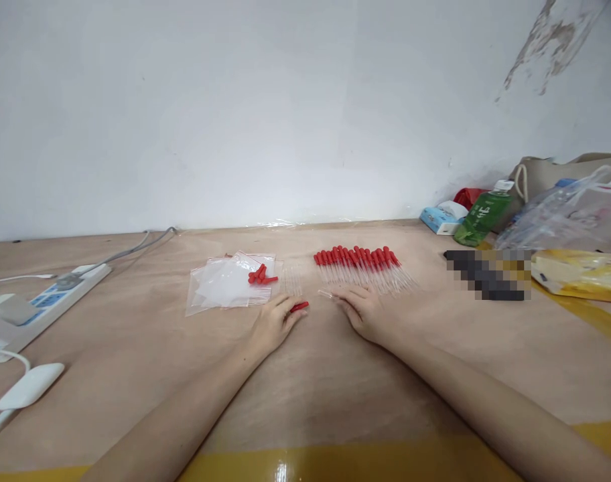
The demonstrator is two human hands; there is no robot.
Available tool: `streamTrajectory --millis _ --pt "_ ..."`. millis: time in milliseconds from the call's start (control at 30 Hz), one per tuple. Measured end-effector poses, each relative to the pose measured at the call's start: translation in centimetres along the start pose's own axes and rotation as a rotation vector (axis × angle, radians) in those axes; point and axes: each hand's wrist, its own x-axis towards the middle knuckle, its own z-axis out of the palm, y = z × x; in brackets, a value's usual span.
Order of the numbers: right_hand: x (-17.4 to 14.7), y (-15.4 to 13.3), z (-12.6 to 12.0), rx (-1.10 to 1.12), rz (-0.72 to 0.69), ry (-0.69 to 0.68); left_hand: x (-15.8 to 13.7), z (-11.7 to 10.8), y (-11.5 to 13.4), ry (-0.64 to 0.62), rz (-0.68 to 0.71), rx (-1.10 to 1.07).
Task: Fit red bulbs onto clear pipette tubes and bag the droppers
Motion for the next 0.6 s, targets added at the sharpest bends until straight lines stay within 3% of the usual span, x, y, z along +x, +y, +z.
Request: streamTrajectory --millis 200,600 --pt "0.1 -1.5 0.5 0.011 -0.03 -0.022 -0.1 -0.1 -0.1 0.011 0.021 0.009" --pt "0.1 -1.1 1.0 0.062 -0.083 -0.028 0.1 0.2 0.3 0.084 0.013 -0.038"
